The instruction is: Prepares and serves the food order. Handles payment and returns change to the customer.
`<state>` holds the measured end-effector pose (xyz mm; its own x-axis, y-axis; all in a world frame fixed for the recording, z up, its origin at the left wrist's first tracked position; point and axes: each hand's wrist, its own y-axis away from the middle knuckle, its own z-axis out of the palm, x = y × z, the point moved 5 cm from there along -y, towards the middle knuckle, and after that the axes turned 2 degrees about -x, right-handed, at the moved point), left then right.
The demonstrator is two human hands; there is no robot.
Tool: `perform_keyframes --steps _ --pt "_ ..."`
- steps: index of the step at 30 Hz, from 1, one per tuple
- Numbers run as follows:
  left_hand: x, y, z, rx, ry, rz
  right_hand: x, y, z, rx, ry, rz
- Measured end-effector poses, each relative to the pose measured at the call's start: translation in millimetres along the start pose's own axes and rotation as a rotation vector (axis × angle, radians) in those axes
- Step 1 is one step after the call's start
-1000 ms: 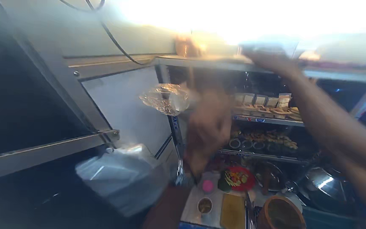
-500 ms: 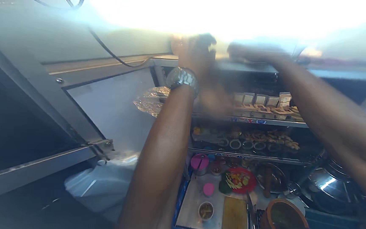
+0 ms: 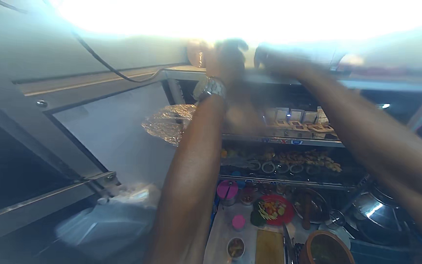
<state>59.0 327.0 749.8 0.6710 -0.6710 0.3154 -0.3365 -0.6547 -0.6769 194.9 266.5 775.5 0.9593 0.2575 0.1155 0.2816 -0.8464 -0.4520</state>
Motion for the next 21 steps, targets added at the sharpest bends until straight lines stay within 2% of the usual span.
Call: perform_keyframes --steps 8,21 --pt "3 9 -10 0.112 -0.018 -0.038 -5 -6 6 -0.064 0.164 -0.033" --pt "-1 12 3 0.026 -0.013 -0.019 2 -1 2 -0.007 0.111 -0.020"
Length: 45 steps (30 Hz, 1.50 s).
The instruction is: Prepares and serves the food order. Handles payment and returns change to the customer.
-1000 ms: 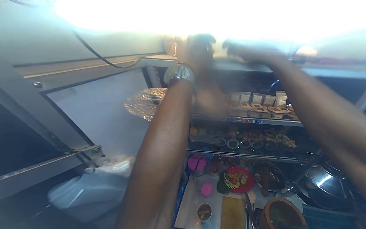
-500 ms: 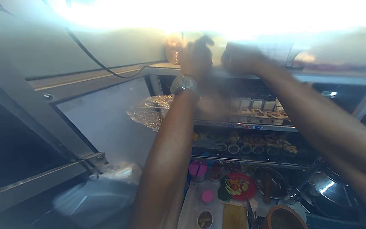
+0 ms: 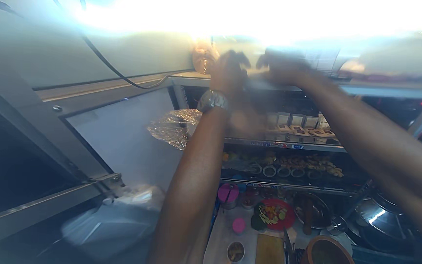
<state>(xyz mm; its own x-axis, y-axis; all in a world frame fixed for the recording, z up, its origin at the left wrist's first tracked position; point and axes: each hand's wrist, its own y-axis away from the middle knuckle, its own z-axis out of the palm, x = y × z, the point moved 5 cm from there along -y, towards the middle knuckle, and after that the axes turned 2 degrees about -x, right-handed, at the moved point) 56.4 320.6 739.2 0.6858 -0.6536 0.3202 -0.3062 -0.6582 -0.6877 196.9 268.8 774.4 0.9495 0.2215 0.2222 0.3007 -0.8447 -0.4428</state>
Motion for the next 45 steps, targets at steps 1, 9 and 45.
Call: perform_keyframes --steps 1,9,45 --pt "-2 -1 2 0.001 -0.001 0.002 0 -1 1 -0.009 0.013 0.001" --pt "-7 -6 10 -0.050 -0.070 0.039 10 -28 20 -0.081 0.054 0.008" --pt "0 6 -12 0.144 0.189 0.040 32 6 6 0.262 -0.570 0.115"
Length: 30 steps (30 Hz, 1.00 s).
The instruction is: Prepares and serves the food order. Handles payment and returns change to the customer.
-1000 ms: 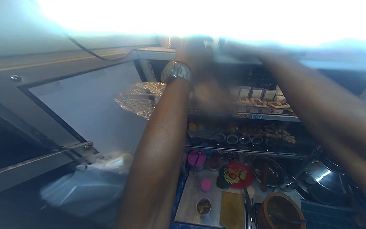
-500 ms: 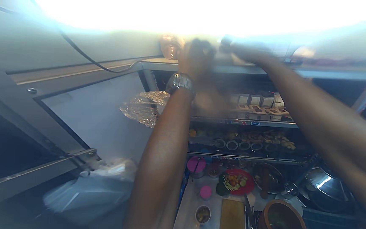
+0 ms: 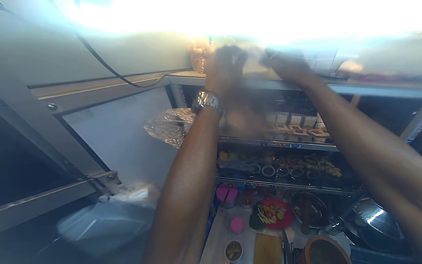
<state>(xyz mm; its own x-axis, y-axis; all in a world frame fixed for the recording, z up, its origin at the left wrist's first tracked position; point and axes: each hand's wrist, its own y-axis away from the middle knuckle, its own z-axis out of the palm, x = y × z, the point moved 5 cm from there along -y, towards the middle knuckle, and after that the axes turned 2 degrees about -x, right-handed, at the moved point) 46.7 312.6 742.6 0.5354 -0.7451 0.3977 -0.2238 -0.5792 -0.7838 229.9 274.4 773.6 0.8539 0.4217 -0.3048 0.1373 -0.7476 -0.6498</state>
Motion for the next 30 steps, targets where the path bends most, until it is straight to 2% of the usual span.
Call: perform_keyframes --steps 4,10,17,22,27,30 --pt "-3 2 2 -0.022 0.012 0.001 1 -4 9 -0.072 -0.069 -0.057" --pt "-10 -2 11 -0.063 0.011 -0.063 -6 -3 1 -0.004 -0.099 -0.019" --pt "-18 -3 16 -0.078 -0.032 -0.110 -9 -2 -3 -0.016 0.056 -0.019" --pt "-20 0 18 -0.088 -0.019 -0.087 -11 3 -11 -0.006 -0.175 -0.066" --pt "-20 -1 18 -0.092 -0.019 -0.130 -18 7 -17 0.161 -0.263 -0.103" --pt "-23 -2 19 -0.089 -0.026 -0.105 -24 9 -25 0.326 -0.158 -0.112"
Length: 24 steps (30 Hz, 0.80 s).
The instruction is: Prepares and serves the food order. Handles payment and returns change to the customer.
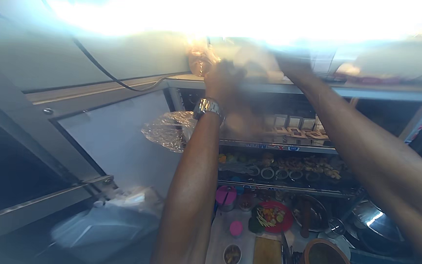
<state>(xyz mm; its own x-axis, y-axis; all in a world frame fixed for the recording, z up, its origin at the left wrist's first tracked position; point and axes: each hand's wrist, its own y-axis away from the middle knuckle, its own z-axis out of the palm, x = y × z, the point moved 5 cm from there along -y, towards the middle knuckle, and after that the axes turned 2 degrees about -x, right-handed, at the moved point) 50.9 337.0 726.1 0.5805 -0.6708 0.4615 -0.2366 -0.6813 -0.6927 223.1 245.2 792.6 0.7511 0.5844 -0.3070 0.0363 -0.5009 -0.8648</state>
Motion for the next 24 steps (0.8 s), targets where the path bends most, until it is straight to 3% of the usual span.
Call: perform_keyframes --steps 5,9,14,19,24 --pt "-3 2 1 -0.006 0.013 -0.018 3 1 -12 0.153 0.545 -0.018" --pt "-1 3 0 -0.006 0.029 -0.025 -2 4 -1 -0.136 0.872 -0.065" --pt "-4 3 2 0.000 0.021 -0.034 -2 1 10 -0.348 0.748 -0.058" --pt "1 4 -3 0.035 0.100 -0.009 -8 -1 12 -0.351 0.711 -0.064" --pt "-2 3 -7 0.047 0.159 -0.015 5 -4 12 -0.372 0.450 -0.055"
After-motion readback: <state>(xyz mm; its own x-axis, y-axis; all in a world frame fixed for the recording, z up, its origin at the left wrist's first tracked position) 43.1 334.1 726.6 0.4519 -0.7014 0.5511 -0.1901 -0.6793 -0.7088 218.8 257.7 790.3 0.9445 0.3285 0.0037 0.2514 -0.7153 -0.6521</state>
